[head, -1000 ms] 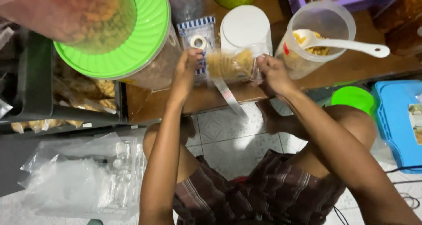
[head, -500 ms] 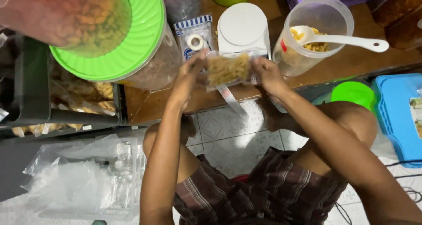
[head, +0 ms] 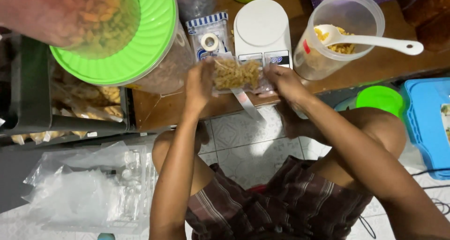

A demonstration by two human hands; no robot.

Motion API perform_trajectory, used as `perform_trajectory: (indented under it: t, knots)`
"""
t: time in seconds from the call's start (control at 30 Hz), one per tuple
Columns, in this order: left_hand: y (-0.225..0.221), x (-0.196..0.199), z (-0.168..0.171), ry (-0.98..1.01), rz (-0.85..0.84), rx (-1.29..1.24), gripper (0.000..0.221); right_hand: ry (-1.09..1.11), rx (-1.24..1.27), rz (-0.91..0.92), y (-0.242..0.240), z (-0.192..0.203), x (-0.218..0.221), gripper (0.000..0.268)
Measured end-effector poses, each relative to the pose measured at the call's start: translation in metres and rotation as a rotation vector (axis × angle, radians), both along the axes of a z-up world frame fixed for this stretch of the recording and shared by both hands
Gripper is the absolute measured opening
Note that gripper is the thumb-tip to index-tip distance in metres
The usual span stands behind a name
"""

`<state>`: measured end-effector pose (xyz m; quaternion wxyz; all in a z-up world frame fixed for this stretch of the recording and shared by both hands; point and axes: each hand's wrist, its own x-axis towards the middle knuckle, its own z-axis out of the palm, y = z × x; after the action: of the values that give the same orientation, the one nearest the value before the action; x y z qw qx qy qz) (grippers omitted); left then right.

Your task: Weighing cornflakes on a digital scale, filling small plastic bags, and organizing them into a basket.

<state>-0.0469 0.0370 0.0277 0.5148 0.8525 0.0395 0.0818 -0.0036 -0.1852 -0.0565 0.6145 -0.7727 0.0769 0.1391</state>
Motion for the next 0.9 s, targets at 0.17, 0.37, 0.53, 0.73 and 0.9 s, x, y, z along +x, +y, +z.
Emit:
perform_trajectory:
  t: [0.17, 0.37, 0.53, 0.73, 0.9]
  knots:
    - [0.016, 0.018, -0.018, 0.165, 0.074, -0.218, 0.028, -0.075, 0.074, -0.039, -0.018, -0.023, 0.011, 0.008]
    - [0.016, 0.025, -0.040, 0.300, 0.036, -0.347, 0.032, -0.039, 0.278, -0.098, 0.005, 0.043, -0.014, 0.010]
    - [0.017, 0.023, -0.041, 0.415, 0.071, -0.277, 0.065, -0.004, 0.305, -0.050, 0.015, 0.073, -0.031, 0.017]
    - [0.013, 0.023, -0.041, 0.048, -0.007, 0.103, 0.040, 0.218, 0.303, 0.016, 0.005, 0.064, -0.024, 0.032]
    - [0.025, 0.014, -0.015, 0.066, -0.036, -0.149, 0.040, 0.507, -0.088, 0.626, -0.005, 0.059, -0.030, 0.080]
